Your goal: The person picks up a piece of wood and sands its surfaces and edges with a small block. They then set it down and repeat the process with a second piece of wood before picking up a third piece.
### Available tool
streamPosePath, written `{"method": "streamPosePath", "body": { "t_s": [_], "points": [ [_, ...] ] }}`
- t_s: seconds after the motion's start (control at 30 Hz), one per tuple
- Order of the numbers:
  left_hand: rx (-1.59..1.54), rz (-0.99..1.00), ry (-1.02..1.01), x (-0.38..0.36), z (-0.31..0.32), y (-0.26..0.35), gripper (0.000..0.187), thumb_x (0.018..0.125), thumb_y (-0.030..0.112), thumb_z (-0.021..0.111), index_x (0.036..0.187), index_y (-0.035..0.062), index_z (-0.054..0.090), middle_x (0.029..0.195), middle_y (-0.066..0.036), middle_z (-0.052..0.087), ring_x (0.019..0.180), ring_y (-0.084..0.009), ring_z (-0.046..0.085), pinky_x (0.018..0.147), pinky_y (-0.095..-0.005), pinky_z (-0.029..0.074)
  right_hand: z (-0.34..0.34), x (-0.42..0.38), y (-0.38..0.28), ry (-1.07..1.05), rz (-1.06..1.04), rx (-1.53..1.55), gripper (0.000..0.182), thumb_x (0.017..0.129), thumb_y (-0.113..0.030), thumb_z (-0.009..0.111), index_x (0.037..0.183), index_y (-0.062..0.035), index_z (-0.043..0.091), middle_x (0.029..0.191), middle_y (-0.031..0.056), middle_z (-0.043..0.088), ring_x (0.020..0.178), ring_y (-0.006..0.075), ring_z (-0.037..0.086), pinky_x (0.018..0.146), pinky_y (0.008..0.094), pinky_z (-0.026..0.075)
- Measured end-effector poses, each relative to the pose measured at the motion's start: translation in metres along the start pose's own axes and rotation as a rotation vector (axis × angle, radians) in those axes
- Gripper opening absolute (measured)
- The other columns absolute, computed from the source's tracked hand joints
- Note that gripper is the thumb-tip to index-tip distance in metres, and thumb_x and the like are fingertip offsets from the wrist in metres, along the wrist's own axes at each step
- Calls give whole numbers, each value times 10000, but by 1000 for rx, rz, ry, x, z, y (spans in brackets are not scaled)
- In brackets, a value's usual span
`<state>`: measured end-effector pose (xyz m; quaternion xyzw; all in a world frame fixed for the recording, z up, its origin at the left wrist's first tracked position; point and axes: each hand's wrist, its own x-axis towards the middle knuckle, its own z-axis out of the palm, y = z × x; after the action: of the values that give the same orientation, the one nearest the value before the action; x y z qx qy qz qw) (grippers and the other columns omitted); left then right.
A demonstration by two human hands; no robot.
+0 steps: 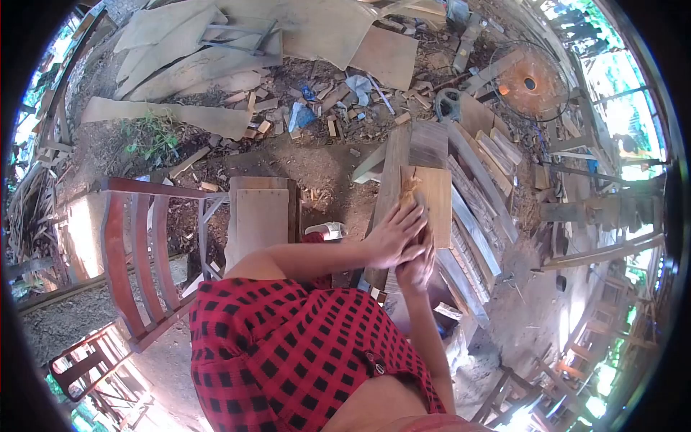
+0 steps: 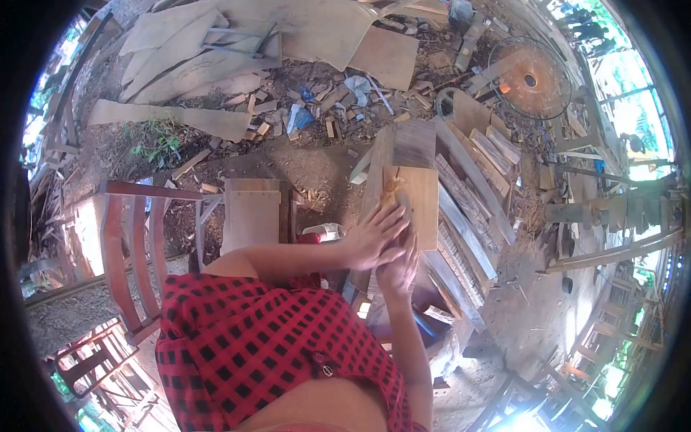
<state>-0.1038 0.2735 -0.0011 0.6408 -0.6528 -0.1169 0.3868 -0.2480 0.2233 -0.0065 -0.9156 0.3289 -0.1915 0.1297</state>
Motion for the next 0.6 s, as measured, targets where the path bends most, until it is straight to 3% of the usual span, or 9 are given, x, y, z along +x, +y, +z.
{"method": "streamPosePath", "body": {
  "t_s": [0.17, 0.27, 0.43, 0.6],
  "points": [
    [-55, -15, -39, -15, -2, 4, 695, 930, 493, 516, 1394, -17, 432, 1494, -223, 358, 1448, -374, 227, 1173, -535, 152, -5, -15, -10, -87, 53, -18, 587, 908, -255, 574, 1442, -64, 425, 1474, 245, 337, 1314, 429, 401, 1056, 514, 362],
    [-33, -12, -62, 8, -5, -13, 699, 939, 511, 487, 1398, -13, 428, 1506, -210, 350, 1452, -373, 219, 1174, -535, 147, 5, 14, -5, -51, 54, 18, 611, 903, -269, 581, 1458, -83, 405, 1478, 243, 334, 1331, 425, 380, 1073, 512, 345],
    [0, -56, 93, 69, -5, -57, 681, 951, 520, 443, 1399, 7, 438, 1501, -198, 364, 1442, -379, 236, 1174, -536, 148, 31, 91, 19, -44, 60, -53, 661, 885, -261, 601, 1479, -95, 363, 1482, 233, 339, 1346, 417, 362, 1094, 502, 323],
    [16, -61, 99, 79, -1, -62, 677, 945, 508, 453, 1401, 8, 436, 1495, -210, 365, 1442, -390, 228, 1176, -536, 145, 23, 103, 21, -28, 12, 19, 647, 874, -187, 613, 1464, -71, 374, 1472, 222, 364, 1352, 385, 367, 1090, 487, 331]
  ]
}}
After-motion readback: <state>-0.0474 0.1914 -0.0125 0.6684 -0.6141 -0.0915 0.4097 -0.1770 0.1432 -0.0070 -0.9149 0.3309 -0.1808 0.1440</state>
